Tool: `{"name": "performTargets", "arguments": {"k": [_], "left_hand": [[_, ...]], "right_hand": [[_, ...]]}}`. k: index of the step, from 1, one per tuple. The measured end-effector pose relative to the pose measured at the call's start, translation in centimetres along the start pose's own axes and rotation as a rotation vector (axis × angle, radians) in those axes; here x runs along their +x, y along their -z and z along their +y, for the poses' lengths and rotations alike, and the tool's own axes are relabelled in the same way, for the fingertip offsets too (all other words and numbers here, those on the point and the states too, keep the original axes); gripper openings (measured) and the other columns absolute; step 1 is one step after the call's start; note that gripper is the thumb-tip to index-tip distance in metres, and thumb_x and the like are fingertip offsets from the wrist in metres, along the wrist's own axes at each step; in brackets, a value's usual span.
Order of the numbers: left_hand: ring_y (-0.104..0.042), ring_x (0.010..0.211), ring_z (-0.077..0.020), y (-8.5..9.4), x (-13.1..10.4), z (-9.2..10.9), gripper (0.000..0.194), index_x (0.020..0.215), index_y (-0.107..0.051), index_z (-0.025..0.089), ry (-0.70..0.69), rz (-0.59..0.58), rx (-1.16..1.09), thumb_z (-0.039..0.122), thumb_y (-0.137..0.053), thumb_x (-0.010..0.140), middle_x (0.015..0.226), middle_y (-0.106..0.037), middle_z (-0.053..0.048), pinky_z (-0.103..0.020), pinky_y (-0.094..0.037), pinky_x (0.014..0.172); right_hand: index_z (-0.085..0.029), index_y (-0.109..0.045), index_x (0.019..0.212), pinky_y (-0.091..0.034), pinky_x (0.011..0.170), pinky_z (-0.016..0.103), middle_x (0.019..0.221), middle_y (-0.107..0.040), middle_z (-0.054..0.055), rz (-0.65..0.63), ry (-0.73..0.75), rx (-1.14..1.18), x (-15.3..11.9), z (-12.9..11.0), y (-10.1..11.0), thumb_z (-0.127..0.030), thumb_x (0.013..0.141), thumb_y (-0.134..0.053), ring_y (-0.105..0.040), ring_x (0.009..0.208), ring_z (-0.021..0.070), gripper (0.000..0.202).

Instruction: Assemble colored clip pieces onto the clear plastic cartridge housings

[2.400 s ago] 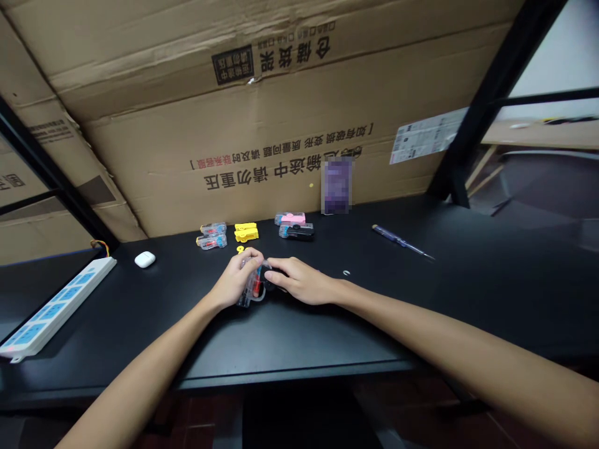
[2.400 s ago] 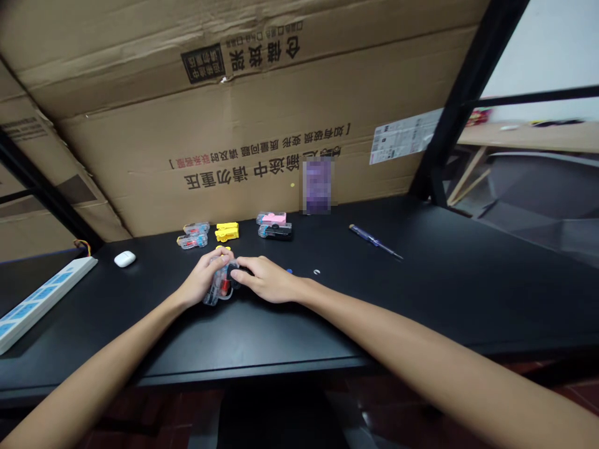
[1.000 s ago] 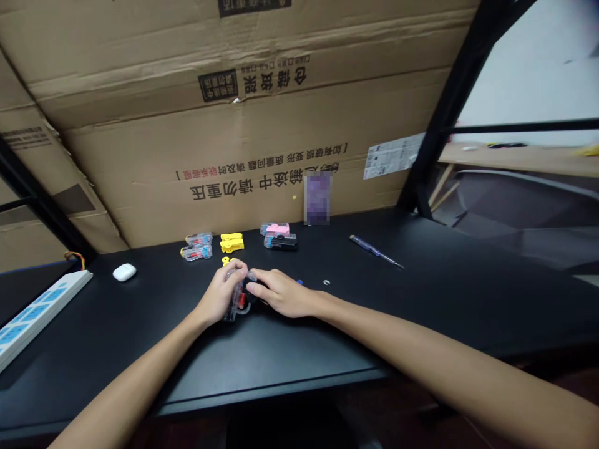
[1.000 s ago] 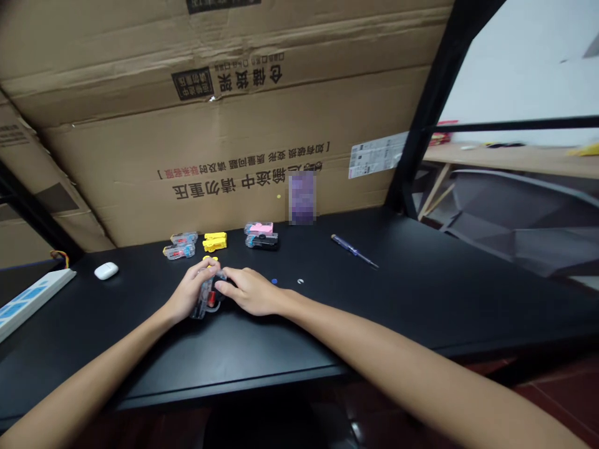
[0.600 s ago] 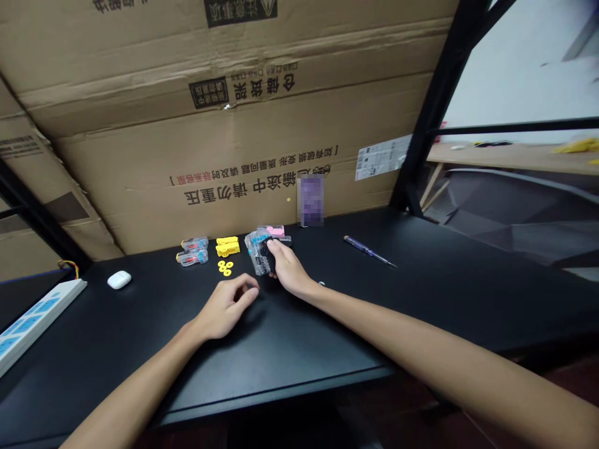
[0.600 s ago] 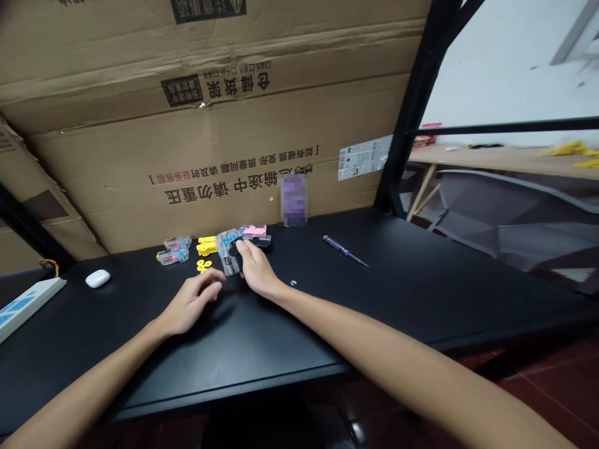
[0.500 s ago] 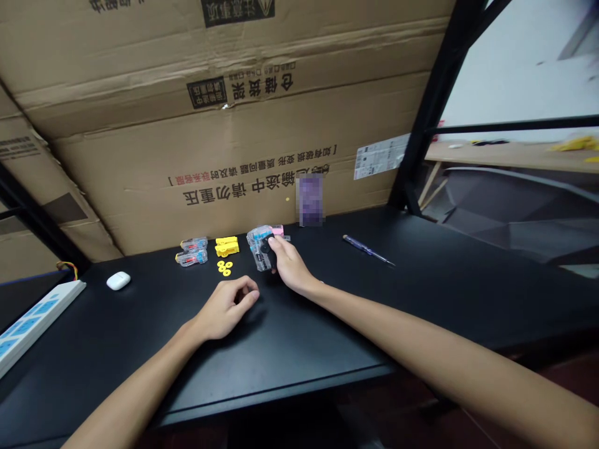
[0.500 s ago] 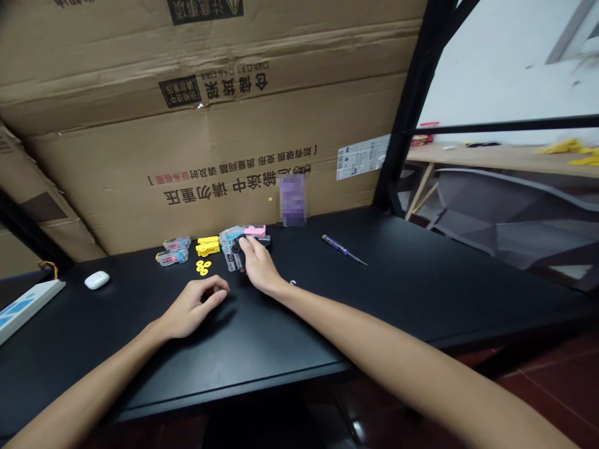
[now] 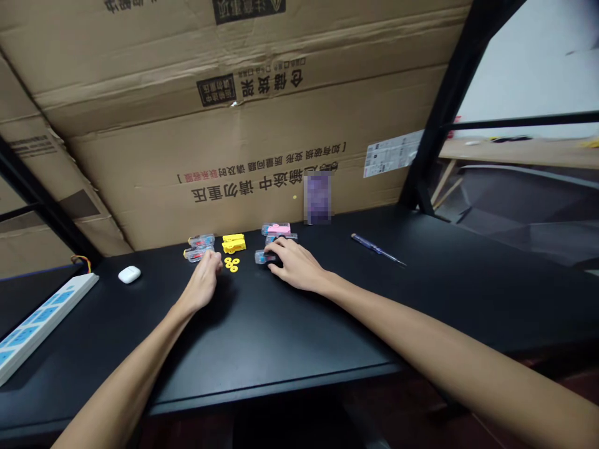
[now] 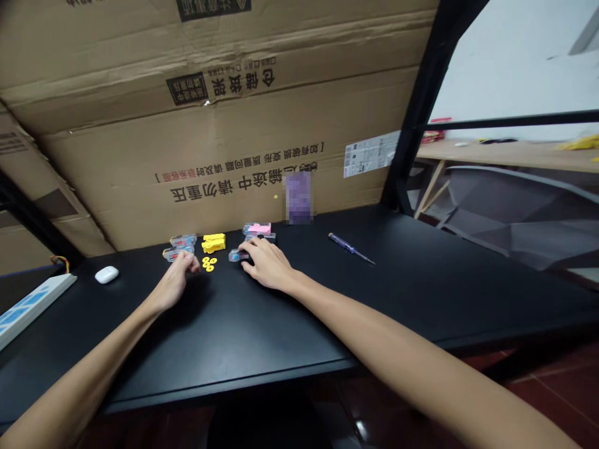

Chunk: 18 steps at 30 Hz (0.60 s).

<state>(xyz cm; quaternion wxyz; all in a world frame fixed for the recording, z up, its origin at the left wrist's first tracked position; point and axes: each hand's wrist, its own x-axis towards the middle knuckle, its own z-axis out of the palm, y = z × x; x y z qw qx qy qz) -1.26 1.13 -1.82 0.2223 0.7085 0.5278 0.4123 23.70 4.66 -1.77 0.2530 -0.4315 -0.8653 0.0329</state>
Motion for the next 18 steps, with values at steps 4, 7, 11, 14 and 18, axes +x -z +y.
{"name": "performTargets", "arguments": {"k": [4,7,11,14,18], "left_hand": [[-0.042,0.066,-0.0168,0.7,0.4,0.2,0.043,0.070,-0.036,0.023,-0.029,0.187,0.069,0.055,-0.030,0.098,0.068,-0.041,0.001,-0.031,-0.035,0.067],[-0.036,0.059,-0.0136,0.5,0.6,0.4,0.043,0.070,-0.032,0.023,-0.051,0.221,0.059,0.059,-0.044,0.090,0.062,-0.038,0.004,-0.027,-0.031,0.060],[-0.033,0.050,-0.0108,0.1,1.0,-0.4,0.041,0.071,-0.038,0.022,-0.028,0.168,0.069,0.057,-0.053,0.085,0.053,-0.036,0.008,-0.024,-0.027,0.055],[-0.035,0.046,-0.0107,0.1,1.1,-1.1,0.035,0.075,-0.052,0.020,-0.023,0.104,0.126,0.053,-0.057,0.085,0.047,-0.039,0.008,-0.024,-0.026,0.053],[-0.044,0.049,-0.0118,0.2,1.1,-1.8,0.030,0.085,-0.065,0.018,-0.059,0.061,0.212,0.046,-0.055,0.089,0.051,-0.051,0.005,-0.024,-0.032,0.056]], "right_hand": [[-0.016,-0.065,0.114,-0.049,0.091,0.046,0.118,-0.064,0.015,-0.014,-0.009,-0.082,0.0,-0.2,0.4,-0.027,0.090,-0.057,-0.059,0.112,0.0314,0.028],[-0.016,-0.064,0.115,-0.046,0.094,0.045,0.121,-0.062,0.016,0.054,0.060,-0.093,0.7,0.2,0.3,-0.028,0.094,-0.051,-0.056,0.116,0.0309,0.028],[-0.016,-0.064,0.114,-0.042,0.098,0.043,0.117,-0.062,0.014,0.068,0.190,-0.158,3.5,0.3,-0.9,-0.023,0.095,-0.049,-0.055,0.111,0.0268,0.025],[-0.016,-0.063,0.118,-0.043,0.094,0.039,0.121,-0.062,0.015,-0.042,0.231,-0.248,6.4,-0.9,-2.2,-0.019,0.094,-0.049,-0.057,0.109,0.0261,0.027],[-0.014,-0.064,0.118,-0.045,0.089,0.041,0.120,-0.064,0.018,-0.103,0.201,-0.301,8.9,-3.0,-3.1,-0.016,0.093,-0.050,-0.059,0.108,0.0299,0.029]]}}
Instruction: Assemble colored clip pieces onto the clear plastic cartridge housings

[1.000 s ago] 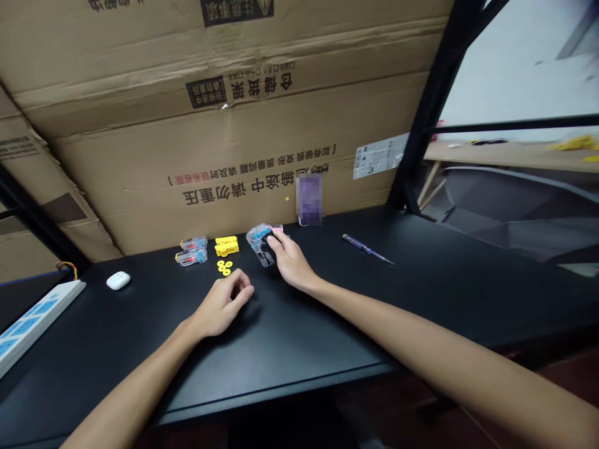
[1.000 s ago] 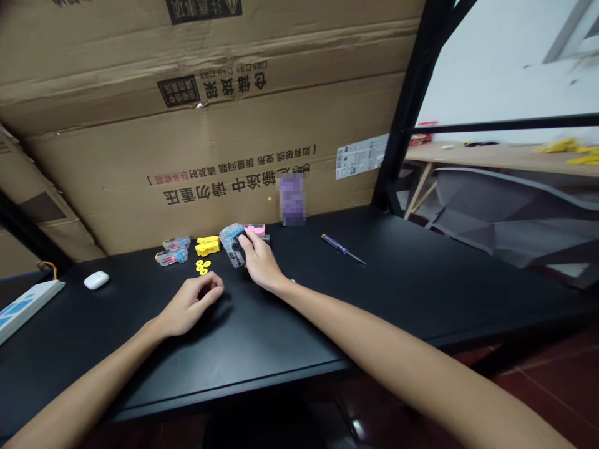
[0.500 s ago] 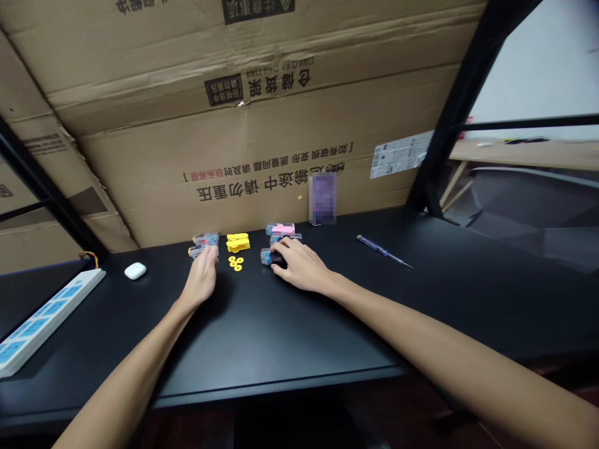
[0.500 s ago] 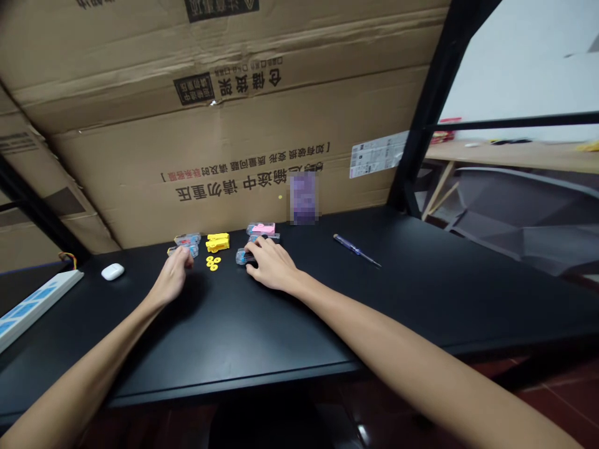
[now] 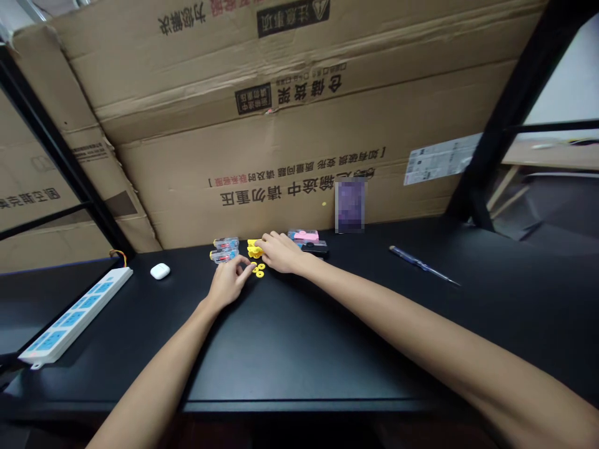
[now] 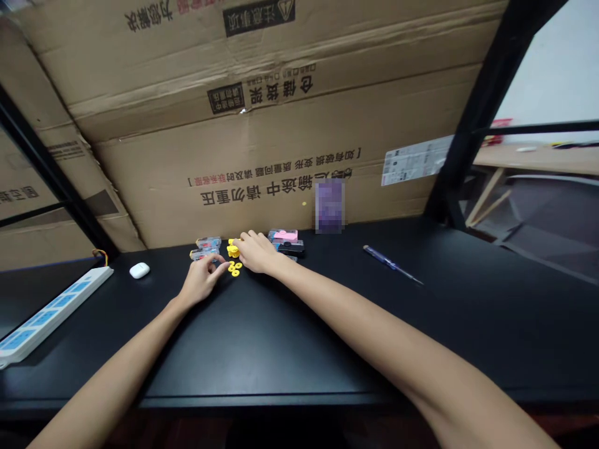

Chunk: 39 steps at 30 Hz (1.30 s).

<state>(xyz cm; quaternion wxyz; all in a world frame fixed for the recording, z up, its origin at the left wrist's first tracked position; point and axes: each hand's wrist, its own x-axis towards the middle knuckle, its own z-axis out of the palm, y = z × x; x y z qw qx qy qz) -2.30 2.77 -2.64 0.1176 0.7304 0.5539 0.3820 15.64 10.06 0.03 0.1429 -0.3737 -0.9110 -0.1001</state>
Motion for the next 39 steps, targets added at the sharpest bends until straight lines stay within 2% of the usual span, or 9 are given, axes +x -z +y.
{"name": "performTargets", "arguments": {"k": [3,6,9,11,16,20,26,34,39], "left_hand": [[-0.051,0.057,-0.0127,0.0,0.3,-0.6,0.031,0.075,-0.067,0.016,-0.057,-0.057,0.099,0.039,-0.053,0.091,0.063,-0.061,0.000,-0.025,-0.035,0.060],[-0.049,0.057,-0.0126,0.3,0.7,-1.3,0.038,0.067,-0.067,0.015,-0.070,-0.063,0.161,0.037,-0.050,0.092,0.060,-0.059,-0.001,-0.026,-0.034,0.060],[-0.048,0.055,-0.0130,0.8,0.9,-1.6,0.029,0.088,-0.072,0.015,-0.058,-0.067,0.160,0.034,-0.050,0.093,0.057,-0.053,0.002,-0.026,-0.034,0.060],[-0.052,0.063,-0.0147,1.0,0.8,-1.6,0.027,0.105,-0.070,0.016,-0.107,-0.072,0.169,0.030,-0.052,0.091,0.067,-0.056,0.001,-0.027,-0.041,0.066],[-0.056,0.102,-0.0237,0.4,0.5,-2.0,0.032,0.119,-0.068,0.020,-0.250,-0.156,0.224,0.030,-0.055,0.091,0.109,-0.057,-0.011,-0.041,-0.045,0.095],[-0.052,0.116,-0.0270,-0.3,0.7,-2.7,0.030,0.116,-0.072,0.022,-0.235,-0.213,0.210,0.031,-0.058,0.091,0.119,-0.054,-0.011,-0.046,-0.041,0.105],[-0.057,0.107,-0.0252,0.0,0.8,-3.0,0.025,0.105,-0.075,0.019,-0.227,-0.217,0.155,0.031,-0.059,0.090,0.110,-0.063,-0.011,-0.045,-0.042,0.104],[-0.058,0.099,-0.0254,1.0,0.1,-1.7,0.022,0.095,-0.077,0.022,-0.282,-0.249,0.214,0.027,-0.058,0.086,0.102,-0.075,-0.007,-0.044,-0.043,0.096],[-0.062,0.088,-0.0231,1.4,-0.1,-0.5,0.019,0.091,-0.075,0.021,-0.265,-0.170,0.177,0.031,-0.060,0.085,0.092,-0.076,-0.006,-0.040,-0.046,0.089]], "right_hand": [[-0.014,-0.067,0.112,-0.046,0.088,0.042,0.116,-0.066,0.020,-0.026,-0.024,0.006,0.4,-0.7,0.3,-0.014,0.091,-0.052,-0.061,0.106,0.0315,0.026],[-0.014,-0.069,0.103,-0.046,0.088,0.042,0.115,-0.066,0.020,-0.048,-0.047,0.021,0.0,-0.8,0.4,-0.015,0.089,-0.057,-0.061,0.106,0.0323,0.019],[-0.015,-0.069,0.099,-0.047,0.084,0.041,0.112,-0.066,0.019,-0.050,-0.083,0.055,-0.4,-0.6,0.7,-0.018,0.087,-0.061,-0.062,0.104,0.0324,0.015],[-0.015,-0.067,0.103,-0.047,0.081,0.039,0.111,-0.066,0.017,-0.028,-0.115,0.084,-0.7,-0.5,1.1,-0.018,0.087,-0.060,-0.063,0.102,0.0306,0.017],[-0.018,-0.063,0.110,-0.046,0.083,0.035,0.112,-0.066,0.011,0.150,-0.134,0.217,-2.8,-0.4,2.4,-0.022,0.088,-0.058,-0.063,0.099,0.0248,0.023],[-0.021,-0.066,0.101,-0.043,0.089,0.043,0.107,-0.067,0.009,0.293,-0.041,0.335,-6.0,-0.4,2.9,-0.026,0.083,-0.065,-0.061,0.101,0.0279,0.019],[-0.021,-0.068,0.103,-0.048,0.080,0.039,0.093,-0.059,0.008,0.425,0.091,0.525,-9.4,0.5,1.9,-0.026,0.083,-0.063,-0.058,0.086,0.0232,0.021],[-0.020,-0.063,0.100,-0.047,0.073,0.033,0.102,-0.062,0.006,0.318,-0.012,0.580,-9.6,0.0,1.3,-0.026,0.079,-0.066,-0.056,0.078,0.0171,0.022],[-0.022,-0.058,0.098,-0.044,0.066,0.031,0.093,-0.065,0.003,0.449,-0.117,0.751,-10.0,-1.3,2.2,-0.032,0.082,-0.062,-0.055,0.068,0.0155,0.020]]}}
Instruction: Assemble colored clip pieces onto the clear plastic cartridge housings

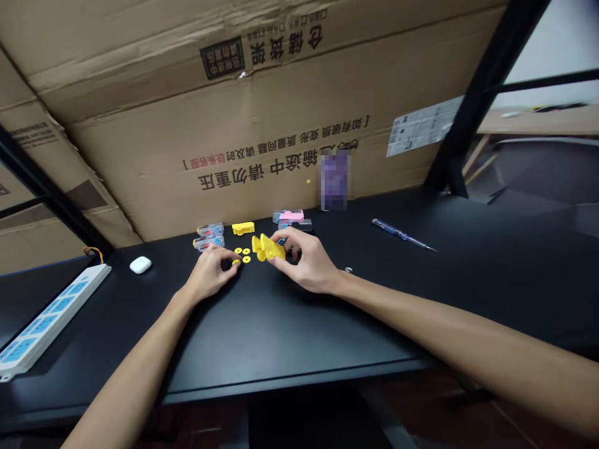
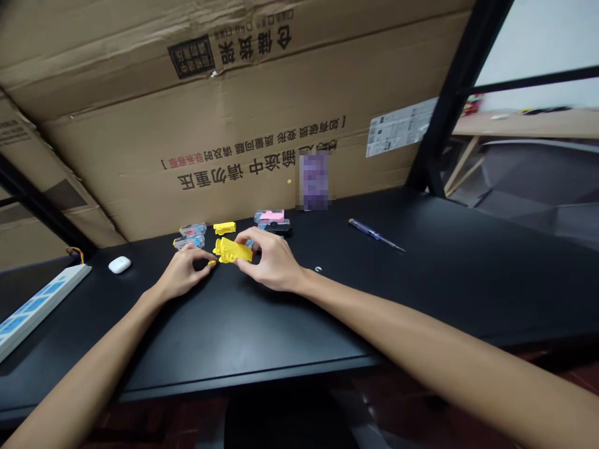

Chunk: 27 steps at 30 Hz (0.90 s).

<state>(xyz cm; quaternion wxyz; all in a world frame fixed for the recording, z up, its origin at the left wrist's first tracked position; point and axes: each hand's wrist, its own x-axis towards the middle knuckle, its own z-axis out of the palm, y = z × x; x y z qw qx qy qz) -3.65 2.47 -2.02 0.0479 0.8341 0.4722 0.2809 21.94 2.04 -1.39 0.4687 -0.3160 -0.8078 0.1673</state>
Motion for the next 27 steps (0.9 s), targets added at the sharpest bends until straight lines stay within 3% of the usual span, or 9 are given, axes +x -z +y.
{"name": "performTargets", "arguments": {"k": [3,5,7,14,17,22,27], "left_hand": [[-0.064,0.082,-0.0191,0.2,0.0,1.6,0.019,0.090,-0.073,0.020,-0.012,0.207,-0.084,0.034,-0.062,0.086,0.090,-0.075,-0.006,-0.034,-0.049,0.084],[-0.062,0.074,-0.0166,0.2,0.0,3.1,0.018,0.087,-0.072,0.019,-0.021,0.386,-0.144,0.035,-0.064,0.085,0.085,-0.073,-0.005,-0.031,-0.050,0.074],[-0.060,0.069,-0.0153,0.1,-0.2,4.5,0.015,0.084,-0.072,0.019,-0.064,0.478,-0.195,0.034,-0.068,0.083,0.079,-0.071,-0.004,-0.030,-0.049,0.069],[-0.048,0.051,-0.0098,-0.3,-0.8,6.4,0.010,0.082,-0.072,0.017,-0.170,0.386,-0.248,0.027,-0.068,0.081,0.069,-0.068,-0.002,-0.025,-0.043,0.052],[-0.045,0.047,-0.0084,-0.4,-0.7,6.7,0.010,0.081,-0.071,0.016,-0.220,0.366,-0.209,0.023,-0.064,0.083,0.065,-0.066,-0.002,-0.023,-0.040,0.047],[-0.045,0.043,-0.0070,-1.1,-0.3,7.1,0.011,0.080,-0.072,0.016,-0.271,0.442,-0.209,0.021,-0.064,0.085,0.056,-0.063,0.001,-0.020,-0.038,0.045],[-0.047,0.048,-0.0061,-1.8,-0.3,6.8,0.006,0.082,-0.071,0.015,-0.271,0.389,-0.289,0.017,-0.066,0.084,0.072,-0.071,-0.003,-0.019,-0.042,0.049]], "right_hand": [[-0.022,-0.053,0.100,-0.042,0.066,0.031,0.087,-0.063,0.003,0.012,0.011,0.029,-0.4,0.4,0.0,-0.034,0.087,-0.054,-0.053,0.067,0.0163,0.018],[-0.022,-0.051,0.102,-0.041,0.066,0.031,0.085,-0.062,0.002,-0.057,0.006,-0.023,-0.5,0.8,-0.2,-0.031,0.089,-0.051,-0.052,0.065,0.0160,0.016],[-0.021,-0.050,0.103,-0.041,0.066,0.031,0.085,-0.063,0.002,-0.150,-0.026,-0.098,-0.4,0.9,-0.5,-0.028,0.089,-0.051,-0.054,0.066,0.0165,0.016],[-0.019,-0.055,0.114,-0.046,0.078,0.035,0.102,-0.070,0.010,-0.358,0.001,-0.171,-0.3,-0.7,-1.2,-0.028,0.089,-0.052,-0.065,0.088,0.0238,0.027],[-0.019,-0.057,0.112,-0.046,0.078,0.035,0.102,-0.071,0.010,-0.368,-0.006,-0.149,-0.1,-1.0,-0.9,-0.028,0.092,-0.051,-0.065,0.087,0.0235,0.024],[-0.018,-0.060,0.109,-0.044,0.075,0.033,0.097,-0.071,0.008,-0.374,0.014,-0.105,0.0,-0.5,-0.4,-0.028,0.094,-0.050,-0.064,0.083,0.0215,0.021],[-0.018,-0.062,0.105,-0.043,0.073,0.031,0.092,-0.070,0.006,-0.372,-0.006,-0.041,-0.2,0.1,-0.5,-0.029,0.094,-0.049,-0.063,0.079,0.0195,0.020]]}}
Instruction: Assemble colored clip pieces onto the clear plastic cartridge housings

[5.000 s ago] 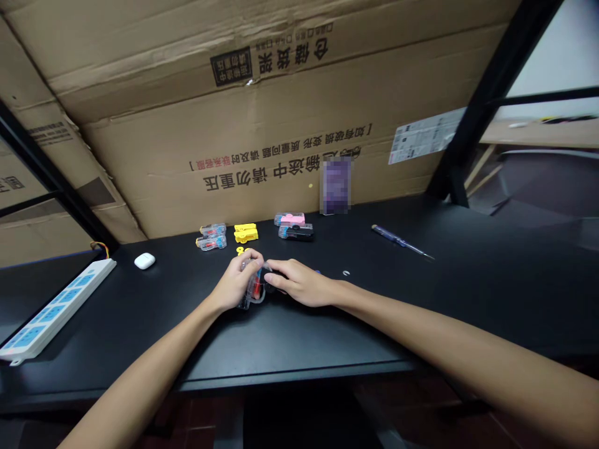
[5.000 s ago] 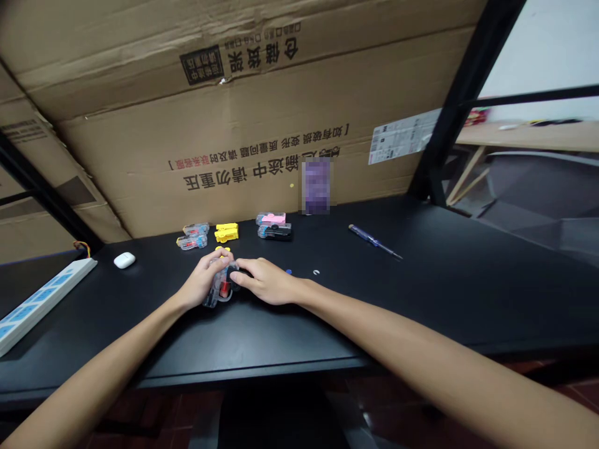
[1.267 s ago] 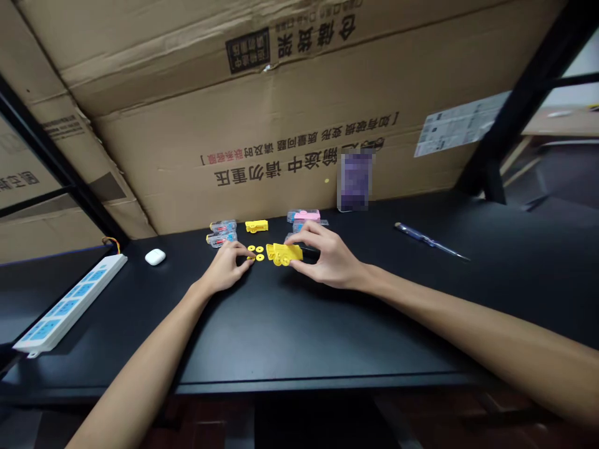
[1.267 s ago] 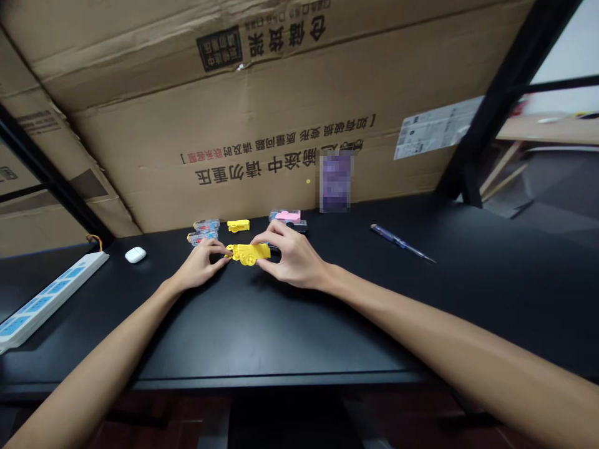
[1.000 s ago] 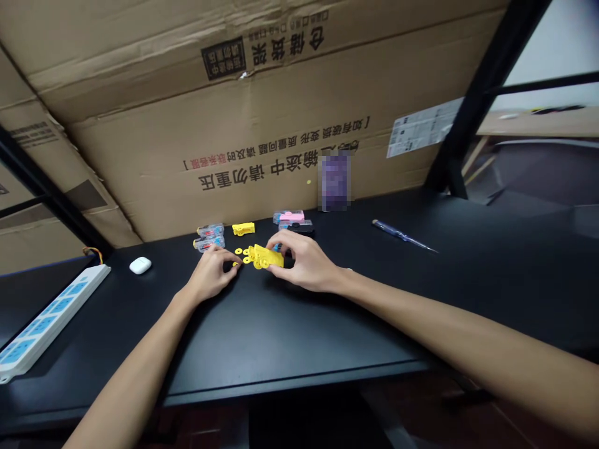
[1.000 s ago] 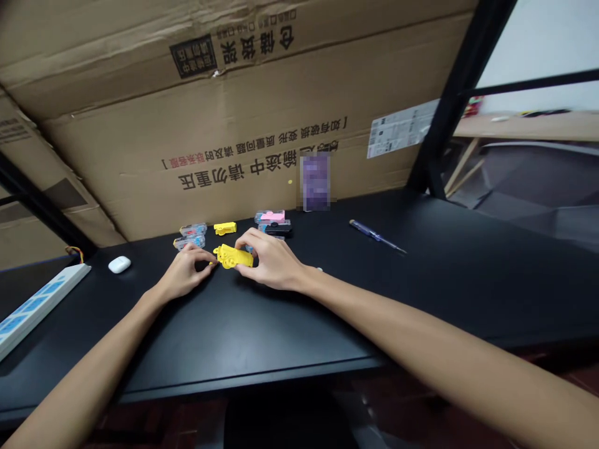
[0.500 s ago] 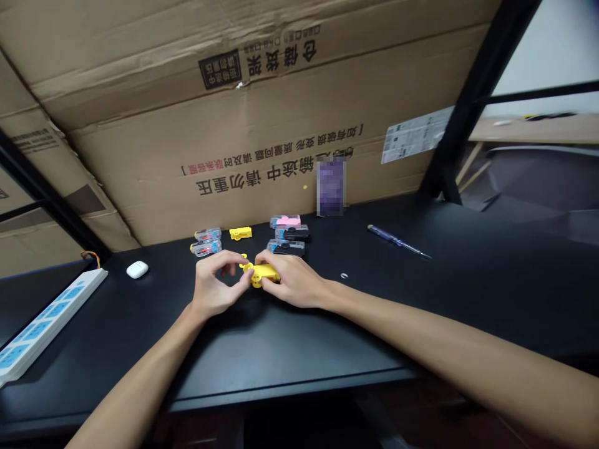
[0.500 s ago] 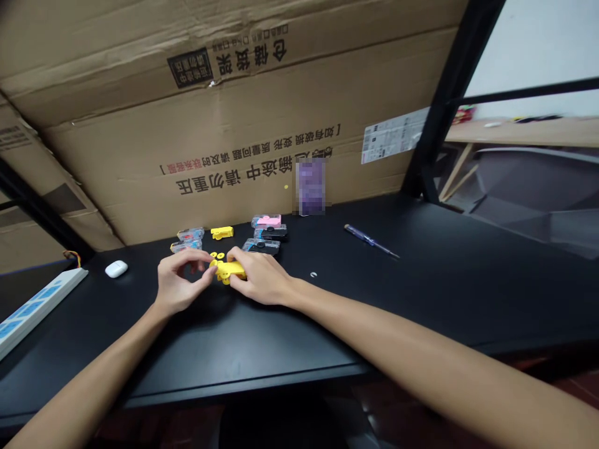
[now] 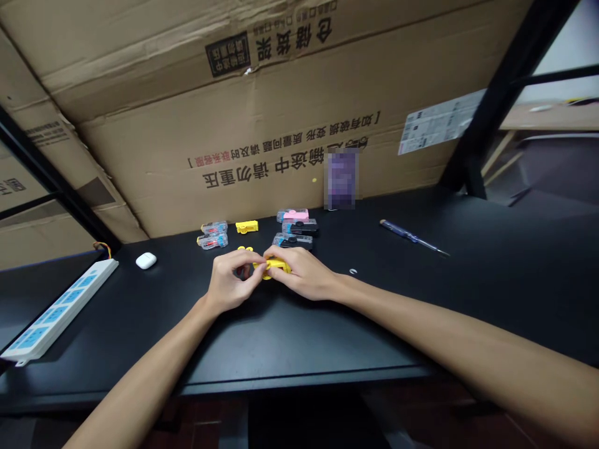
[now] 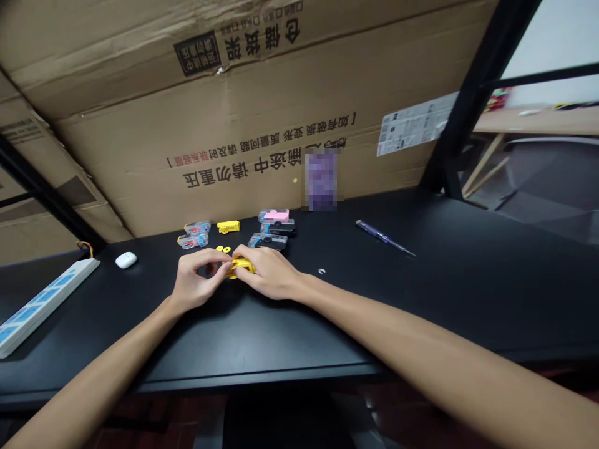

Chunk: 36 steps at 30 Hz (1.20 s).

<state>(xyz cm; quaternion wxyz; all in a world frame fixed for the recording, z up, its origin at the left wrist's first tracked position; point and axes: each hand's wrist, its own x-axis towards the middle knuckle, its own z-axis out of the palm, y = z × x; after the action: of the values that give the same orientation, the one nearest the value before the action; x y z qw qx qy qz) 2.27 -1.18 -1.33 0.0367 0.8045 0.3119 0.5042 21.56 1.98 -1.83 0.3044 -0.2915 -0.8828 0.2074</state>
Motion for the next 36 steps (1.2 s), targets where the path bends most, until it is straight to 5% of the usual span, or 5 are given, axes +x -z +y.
{"name": "performTargets", "arguments": {"k": [12,19,29,32,36], "left_hand": [[-0.046,0.049,-0.0056,0.3,0.0,0.0,0.010,0.088,-0.068,0.016,0.076,-0.145,-0.037,0.013,-0.062,0.081,0.076,-0.067,-0.001,-0.019,-0.041,0.051],[-0.063,0.093,-0.0196,1.9,-0.2,-3.7,0.025,0.112,-0.065,0.019,0.246,-0.193,0.144,0.024,-0.056,0.090,0.108,-0.068,-0.008,-0.036,-0.052,0.088],[-0.058,0.097,-0.0260,1.8,-0.3,-5.0,0.026,0.104,-0.076,0.020,0.242,-0.495,0.476,0.031,-0.055,0.094,0.103,-0.067,-0.010,-0.043,-0.046,0.090],[-0.058,0.083,-0.0226,1.7,0.0,-4.5,0.029,0.095,-0.077,0.017,0.257,-0.461,0.452,0.029,-0.050,0.095,0.086,-0.068,-0.009,-0.038,-0.046,0.080],[-0.058,0.066,-0.0160,1.2,0.3,-3.7,0.030,0.086,-0.076,0.015,0.432,-0.224,0.230,0.031,-0.052,0.093,0.076,-0.070,-0.006,-0.029,-0.045,0.064]], "right_hand": [[-0.017,-0.066,0.098,-0.042,0.071,0.030,0.084,-0.069,0.004,-0.019,-0.059,0.149,0.0,0.1,-0.1,-0.027,0.091,-0.050,-0.061,0.076,0.0184,0.020],[-0.018,-0.064,0.111,-0.043,0.084,0.035,0.104,-0.070,0.008,0.063,-0.114,0.216,0.5,-0.2,0.0,-0.033,0.096,-0.044,-0.063,0.094,0.0224,0.029],[-0.020,-0.053,0.112,-0.045,0.062,0.031,0.087,-0.060,0.002,0.078,-0.279,0.335,0.6,0.8,-0.1,-0.034,0.094,-0.044,-0.055,0.058,0.0142,0.025],[-0.020,-0.050,0.112,-0.050,0.071,0.034,0.092,-0.063,0.003,0.102,-0.262,0.318,0.7,0.7,-0.2,-0.031,0.091,-0.049,-0.063,0.068,0.0168,0.024],[-0.022,-0.051,0.109,-0.053,0.084,0.040,0.106,-0.065,0.006,0.174,-0.188,0.292,0.7,0.6,-0.2,-0.031,0.088,-0.056,-0.065,0.091,0.0218,0.023]]}}
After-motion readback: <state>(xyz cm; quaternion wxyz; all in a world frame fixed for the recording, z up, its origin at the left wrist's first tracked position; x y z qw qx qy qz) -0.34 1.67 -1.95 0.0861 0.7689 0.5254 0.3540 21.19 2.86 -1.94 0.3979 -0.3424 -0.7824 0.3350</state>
